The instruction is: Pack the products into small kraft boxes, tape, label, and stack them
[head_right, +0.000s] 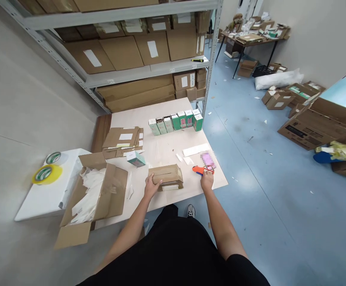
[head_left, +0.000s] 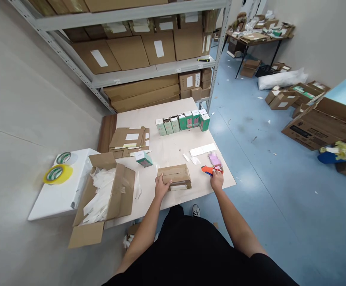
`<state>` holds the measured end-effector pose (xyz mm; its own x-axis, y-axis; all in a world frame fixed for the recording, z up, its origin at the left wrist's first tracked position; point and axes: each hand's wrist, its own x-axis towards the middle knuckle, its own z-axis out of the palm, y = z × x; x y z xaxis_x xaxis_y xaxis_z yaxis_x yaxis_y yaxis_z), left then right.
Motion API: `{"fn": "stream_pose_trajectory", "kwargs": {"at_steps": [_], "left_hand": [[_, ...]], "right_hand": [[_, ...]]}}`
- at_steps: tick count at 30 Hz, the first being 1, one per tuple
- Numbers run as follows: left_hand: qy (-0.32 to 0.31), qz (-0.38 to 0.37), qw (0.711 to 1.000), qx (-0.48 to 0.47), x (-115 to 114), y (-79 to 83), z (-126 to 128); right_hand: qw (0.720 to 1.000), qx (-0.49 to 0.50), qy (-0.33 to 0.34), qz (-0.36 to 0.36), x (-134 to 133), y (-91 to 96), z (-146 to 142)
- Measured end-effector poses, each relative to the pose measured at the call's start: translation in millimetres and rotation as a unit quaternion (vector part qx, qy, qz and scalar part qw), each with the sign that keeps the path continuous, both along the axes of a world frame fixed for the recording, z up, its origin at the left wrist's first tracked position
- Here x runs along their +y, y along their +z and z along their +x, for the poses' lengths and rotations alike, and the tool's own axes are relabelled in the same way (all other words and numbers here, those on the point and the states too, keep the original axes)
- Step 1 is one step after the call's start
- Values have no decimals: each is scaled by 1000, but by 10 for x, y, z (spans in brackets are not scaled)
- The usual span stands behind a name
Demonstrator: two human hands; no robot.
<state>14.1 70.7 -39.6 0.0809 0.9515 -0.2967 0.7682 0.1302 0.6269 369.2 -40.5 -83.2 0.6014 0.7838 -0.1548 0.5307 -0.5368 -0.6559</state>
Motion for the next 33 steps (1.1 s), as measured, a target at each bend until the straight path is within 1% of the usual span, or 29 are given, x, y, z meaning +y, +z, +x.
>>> {"fn": "stream_pose_trajectory", "kwargs": {"at_steps": [3,6,7,9,11,13,16,18,20,22,24,26,29,30,33], "left_hand": [[-6,1,1000,2,10,-1,35],[-4,-1,1000,16,-1,5,69],[-4,1,1000,17,-15,7,77],[-4,6,1000,15,-53,12,88],[0,13,1000,15,-92,22,94],[9,19,1000,23,-116,33,89],[26,28,998,47,-115,27,17],[36,38,997,61,-103,-16,-89],[40,43,996,67,-95,-94,-220],[32,30,997,60,-94,-191,-332],[29,21,998,47,-96,-280,-383],[43,26,998,33,-94,-341,-358],[68,32,997,-5,-83,-379,-196],[62,28,997,-25,-79,-382,-121],[17,14,997,-73,-70,-379,110]], "right_hand": [[996,25,7,82,116,271,29],[983,103,-11,150,307,560,-157],[975,148,-3,167,376,641,-264],[946,252,56,197,504,756,-513],[911,340,103,209,606,797,-754],[886,400,114,204,675,771,-940],[870,442,112,188,718,657,-1105],[866,453,138,163,712,561,-1183],[866,454,166,131,691,467,-1263],[872,443,171,118,672,385,-1334],[876,434,169,123,671,328,-1368],[875,433,178,124,690,300,-1346],[874,429,200,107,730,303,-1241],[875,427,206,100,737,307,-1202],[877,420,215,87,716,310,-1117]]}}
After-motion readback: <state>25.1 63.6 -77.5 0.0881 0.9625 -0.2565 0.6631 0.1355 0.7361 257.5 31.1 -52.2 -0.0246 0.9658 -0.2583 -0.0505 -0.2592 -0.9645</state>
